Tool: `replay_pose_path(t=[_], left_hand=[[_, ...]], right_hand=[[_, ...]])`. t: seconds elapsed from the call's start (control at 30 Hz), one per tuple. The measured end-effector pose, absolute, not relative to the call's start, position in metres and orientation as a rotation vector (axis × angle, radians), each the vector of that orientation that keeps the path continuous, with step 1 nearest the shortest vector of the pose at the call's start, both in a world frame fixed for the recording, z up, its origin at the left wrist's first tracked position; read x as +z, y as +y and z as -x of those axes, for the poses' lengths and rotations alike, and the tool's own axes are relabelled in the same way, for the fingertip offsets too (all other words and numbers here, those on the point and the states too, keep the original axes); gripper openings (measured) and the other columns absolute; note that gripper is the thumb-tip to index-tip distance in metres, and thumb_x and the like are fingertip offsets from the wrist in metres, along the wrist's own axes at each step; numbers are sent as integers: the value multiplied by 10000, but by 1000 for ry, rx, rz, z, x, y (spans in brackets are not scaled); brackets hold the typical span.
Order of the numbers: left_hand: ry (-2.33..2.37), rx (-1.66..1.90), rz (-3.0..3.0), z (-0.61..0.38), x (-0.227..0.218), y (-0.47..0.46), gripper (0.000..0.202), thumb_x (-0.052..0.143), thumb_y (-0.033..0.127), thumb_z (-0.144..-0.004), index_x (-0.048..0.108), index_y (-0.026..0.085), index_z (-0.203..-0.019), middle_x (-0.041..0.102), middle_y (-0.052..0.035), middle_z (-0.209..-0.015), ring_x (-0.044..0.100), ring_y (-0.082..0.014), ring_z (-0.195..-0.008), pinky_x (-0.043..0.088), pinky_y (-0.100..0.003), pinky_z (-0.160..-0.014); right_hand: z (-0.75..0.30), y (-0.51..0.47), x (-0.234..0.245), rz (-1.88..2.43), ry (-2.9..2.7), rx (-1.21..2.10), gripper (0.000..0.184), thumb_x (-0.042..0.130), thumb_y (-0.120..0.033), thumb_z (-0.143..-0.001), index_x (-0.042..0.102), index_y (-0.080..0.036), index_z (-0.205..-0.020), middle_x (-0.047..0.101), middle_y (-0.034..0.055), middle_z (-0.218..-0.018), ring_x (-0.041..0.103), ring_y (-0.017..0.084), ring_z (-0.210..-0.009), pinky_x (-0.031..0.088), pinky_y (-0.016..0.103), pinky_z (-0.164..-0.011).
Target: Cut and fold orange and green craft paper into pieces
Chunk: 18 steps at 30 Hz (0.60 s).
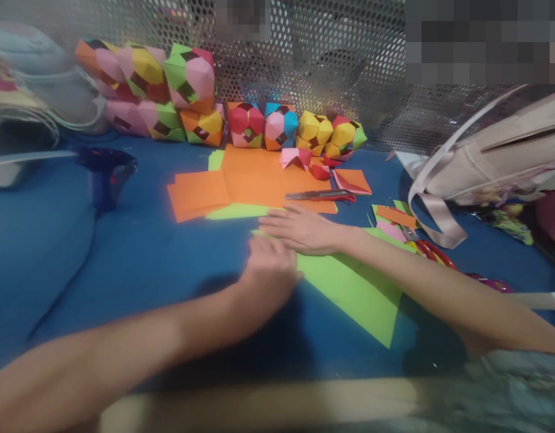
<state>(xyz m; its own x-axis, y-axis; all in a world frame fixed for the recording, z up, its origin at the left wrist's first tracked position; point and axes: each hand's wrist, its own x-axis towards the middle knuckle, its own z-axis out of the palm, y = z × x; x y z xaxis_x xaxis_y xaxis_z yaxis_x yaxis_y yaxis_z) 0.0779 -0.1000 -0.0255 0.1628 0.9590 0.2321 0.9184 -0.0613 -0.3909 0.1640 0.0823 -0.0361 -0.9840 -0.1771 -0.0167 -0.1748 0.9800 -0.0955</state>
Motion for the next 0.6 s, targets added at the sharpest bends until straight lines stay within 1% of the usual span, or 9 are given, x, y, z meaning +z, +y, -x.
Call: replay_pose_path(t=[0.1, 0.2, 0.3, 0.4, 0.5, 0.6], left_hand=[[-1770, 116, 2031, -77, -24, -99, 496, 630, 480, -882, 673, -10, -945, 701, -306, -885, 698, -437, -856, 525, -479, -726], [-1768, 81, 2043, -76, -24, -98, 494, 629, 465, -884, 672, -23, -949, 695, -309, -879, 695, -438, -837, 516, -481, -714], [-1785, 82, 2057, -76, -23, -98, 492, 637, 477, -876, 678, -11, -927, 698, -298, -866, 695, -444, -814, 505, -475, -696], [-1781, 79, 2056, -76, -23, -98, 477, 647, 482, -866, 683, 8, -895, 699, -279, -843, 695, -444, -807, 500, -477, -699], [-1745, 34, 2032, -75, -26, -97, 471, 648, 488, -862, 685, 19, -875, 696, -266, -825, 695, -442, -797, 499, -476, -693], [-1717, -1, 2018, -74, -29, -97, 471, 649, 496, -857, 686, 27, -860, 694, -251, -795, 695, -429, -759, 503, -476, -690]], right_hand=[[-164, 82, -35, 310, 3106, -108, 560, 267, -459, -1040, 385, -204, -1524, 391, 88, -1577, 300, 247, -1479, 208, 494, -1177], [-160, 82, -32, 335, 3121, -71, 544, 313, -450, -1025, 399, -239, -1519, 392, 80, -1579, 340, 274, -1451, 226, 498, -1156], [-154, 82, -27, 363, 3124, -61, 559, 275, -490, -1024, 444, -242, -1496, 410, 98, -1567, 414, 310, -1386, 280, 509, -1106], [-148, 82, -22, 377, 3112, -54, 574, 230, -511, -1027, 490, -250, -1468, 438, 109, -1548, 466, 312, -1327, 315, 499, -1068], [-146, 81, -18, 372, 3104, -46, 555, 249, -494, -1028, 492, -255, -1467, 438, 114, -1547, 470, 303, -1321, 319, 493, -1066], [-149, 79, -17, 347, 3101, -65, 553, 265, -489, -1031, 485, -237, -1471, 418, 128, -1558, 429, 306, -1367, 301, 509, -1091]])
